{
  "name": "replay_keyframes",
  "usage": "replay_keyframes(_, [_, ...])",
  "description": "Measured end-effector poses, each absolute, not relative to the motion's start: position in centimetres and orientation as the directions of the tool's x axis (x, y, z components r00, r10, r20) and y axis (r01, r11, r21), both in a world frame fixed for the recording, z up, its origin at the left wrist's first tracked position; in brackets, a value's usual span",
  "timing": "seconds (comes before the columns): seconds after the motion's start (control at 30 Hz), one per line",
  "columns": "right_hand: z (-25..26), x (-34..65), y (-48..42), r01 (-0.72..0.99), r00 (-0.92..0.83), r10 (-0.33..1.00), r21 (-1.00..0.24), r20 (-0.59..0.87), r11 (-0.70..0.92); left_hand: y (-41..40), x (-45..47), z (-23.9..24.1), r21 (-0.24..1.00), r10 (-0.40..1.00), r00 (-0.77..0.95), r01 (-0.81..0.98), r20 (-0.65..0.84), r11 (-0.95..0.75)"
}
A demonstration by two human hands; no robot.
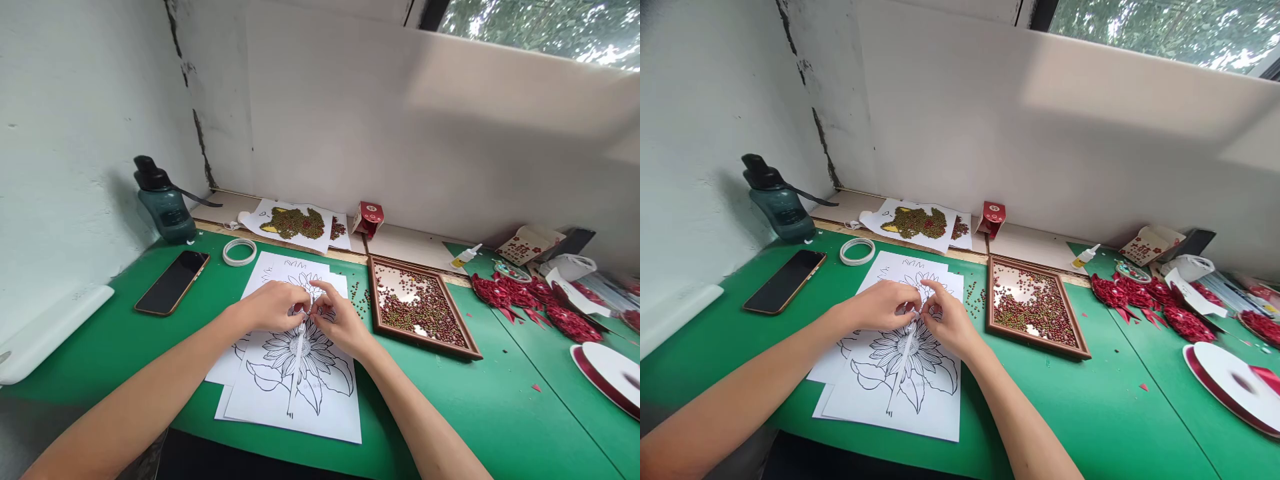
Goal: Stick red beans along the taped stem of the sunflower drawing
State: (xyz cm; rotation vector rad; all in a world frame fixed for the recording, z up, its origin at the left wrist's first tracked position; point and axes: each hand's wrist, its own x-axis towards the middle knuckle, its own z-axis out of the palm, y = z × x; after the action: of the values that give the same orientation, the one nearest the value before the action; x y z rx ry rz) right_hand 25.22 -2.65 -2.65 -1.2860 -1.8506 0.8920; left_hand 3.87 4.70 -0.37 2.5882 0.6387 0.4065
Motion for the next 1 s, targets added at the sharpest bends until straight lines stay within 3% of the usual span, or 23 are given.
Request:
replay_keyframes(0.13, [-2.16,24.99,-2.98,0.539,-0.309,0.94,-0.788,0.144,0.298,5.01,3.66,-0.08,0.484,0.559,0.823,0.452,0.097,-0.749])
replay_keyframes(0.47, [-1.97,24.72,-3.14,0.548,-0.336,0.935,-0.783,0.114,0.292,4.6,4.03,0.47,0.504,0.551,0.834,0.462,0.033,-0.73])
replay_keyframes(1.0, [-1.65,24.71,-3.12,0.52,-0.325,0.942,-0.816,0.085,0.253,4.71,3.91,0.02,0.502,0.539,0.842,0.451,0.036,-0.738])
